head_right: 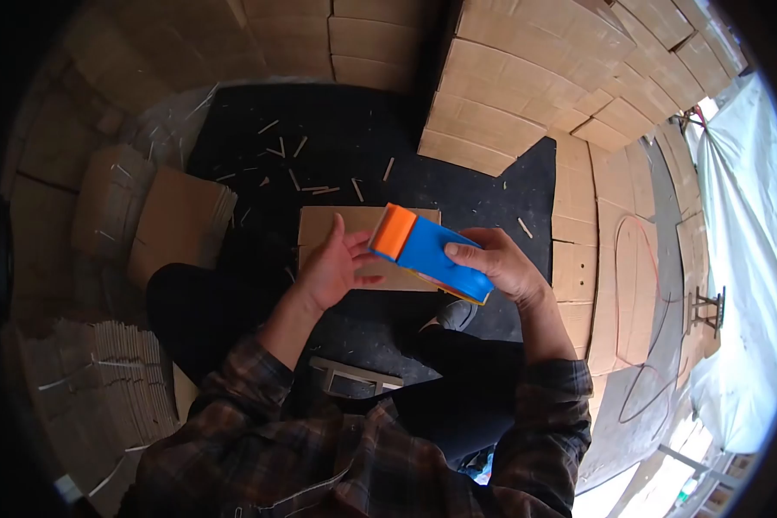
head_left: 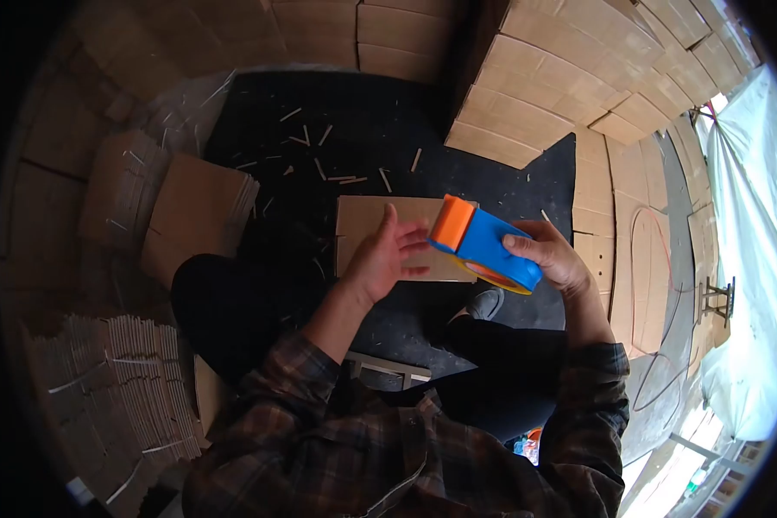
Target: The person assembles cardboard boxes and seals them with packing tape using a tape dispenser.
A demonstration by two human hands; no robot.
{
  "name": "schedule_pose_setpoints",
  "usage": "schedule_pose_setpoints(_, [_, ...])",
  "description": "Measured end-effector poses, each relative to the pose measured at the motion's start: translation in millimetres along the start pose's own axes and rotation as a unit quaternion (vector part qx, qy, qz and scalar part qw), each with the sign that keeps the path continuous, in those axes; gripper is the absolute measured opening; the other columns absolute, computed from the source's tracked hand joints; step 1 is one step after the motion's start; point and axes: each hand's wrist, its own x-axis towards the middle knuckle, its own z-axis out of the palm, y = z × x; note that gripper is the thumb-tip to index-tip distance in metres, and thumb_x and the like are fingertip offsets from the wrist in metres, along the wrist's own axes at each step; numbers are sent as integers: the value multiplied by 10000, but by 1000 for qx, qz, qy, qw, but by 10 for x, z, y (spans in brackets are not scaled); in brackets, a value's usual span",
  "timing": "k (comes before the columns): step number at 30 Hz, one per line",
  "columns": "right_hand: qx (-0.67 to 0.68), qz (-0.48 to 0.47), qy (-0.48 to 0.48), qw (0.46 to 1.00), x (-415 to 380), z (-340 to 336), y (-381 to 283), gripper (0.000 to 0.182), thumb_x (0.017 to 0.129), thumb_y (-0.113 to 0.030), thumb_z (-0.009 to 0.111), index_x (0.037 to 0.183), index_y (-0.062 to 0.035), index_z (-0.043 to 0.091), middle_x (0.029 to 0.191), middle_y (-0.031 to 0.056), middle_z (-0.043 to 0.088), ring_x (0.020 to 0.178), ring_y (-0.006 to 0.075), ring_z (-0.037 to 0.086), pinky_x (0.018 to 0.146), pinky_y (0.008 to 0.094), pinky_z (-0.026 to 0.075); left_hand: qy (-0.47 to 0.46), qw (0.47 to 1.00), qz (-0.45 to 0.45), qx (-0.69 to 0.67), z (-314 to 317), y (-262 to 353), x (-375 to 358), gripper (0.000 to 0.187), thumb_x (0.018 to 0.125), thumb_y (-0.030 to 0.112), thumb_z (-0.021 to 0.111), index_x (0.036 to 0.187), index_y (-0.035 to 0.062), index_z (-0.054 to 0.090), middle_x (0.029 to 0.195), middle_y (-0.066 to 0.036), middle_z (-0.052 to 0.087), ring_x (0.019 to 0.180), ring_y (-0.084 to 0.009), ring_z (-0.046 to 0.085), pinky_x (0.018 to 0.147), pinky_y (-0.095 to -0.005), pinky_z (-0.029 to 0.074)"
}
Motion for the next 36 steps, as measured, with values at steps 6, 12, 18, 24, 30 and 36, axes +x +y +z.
schedule_pose_setpoints(6, [-137,-14,-20,990,-24,92,-64,695,731,-506,766,1122,55,643,962,183,685,883,260,668,814,320,523,-47,997,35,-52,21,-196,-12,386,959,412,520,1137,82,612,1069,-63,627,1009,-168,589,869,-399,488])
schedule_pose_setpoints(12, [-246,-93,-19,965,-97,293,-155,455,764,-321,772,1074,-3,672,857,141,695,762,236,683,748,322,538,37,983,168,-64,-49,-448,-9,124,934,131,584,1011,75,663,883,1,648,784,-69,586,767,-234,477])
schedule_pose_setpoints(18, [-315,-166,-19,934,-41,334,-144,408,737,-318,794,956,0,663,797,122,675,718,258,669,700,340,530,49,967,249,-30,-141,-432,-57,107,931,108,601,990,51,669,895,-9,656,822,-79,599,793,-225,470])
schedule_pose_setpoints(24, [-355,-238,-1,904,41,451,-207,381,753,-320,774,923,1,658,751,132,646,700,285,653,692,364,518,80,957,277,-28,-220,-418,-48,99,931,91,605,987,42,669,904,-13,662,859,-86,610,804,-236,471])
schedule_pose_setpoints(30, [-261,-8,-58,964,342,588,-385,490,796,-400,730,1029,27,674,843,162,691,763,270,684,755,357,539,141,960,239,-18,-437,-312,94,91,917,110,625,962,41,662,833,3,639,749,-68,566,696,-220,438])
schedule_pose_setpoints(36, [-282,22,-85,955,589,646,-630,523,796,-427,727,1035,37,682,901,175,702,802,268,693,755,333,553,221,947,231,33,-867,78,109,108,878,151,665,880,45,643,741,9,602,665,-64,529,632,-225,421])
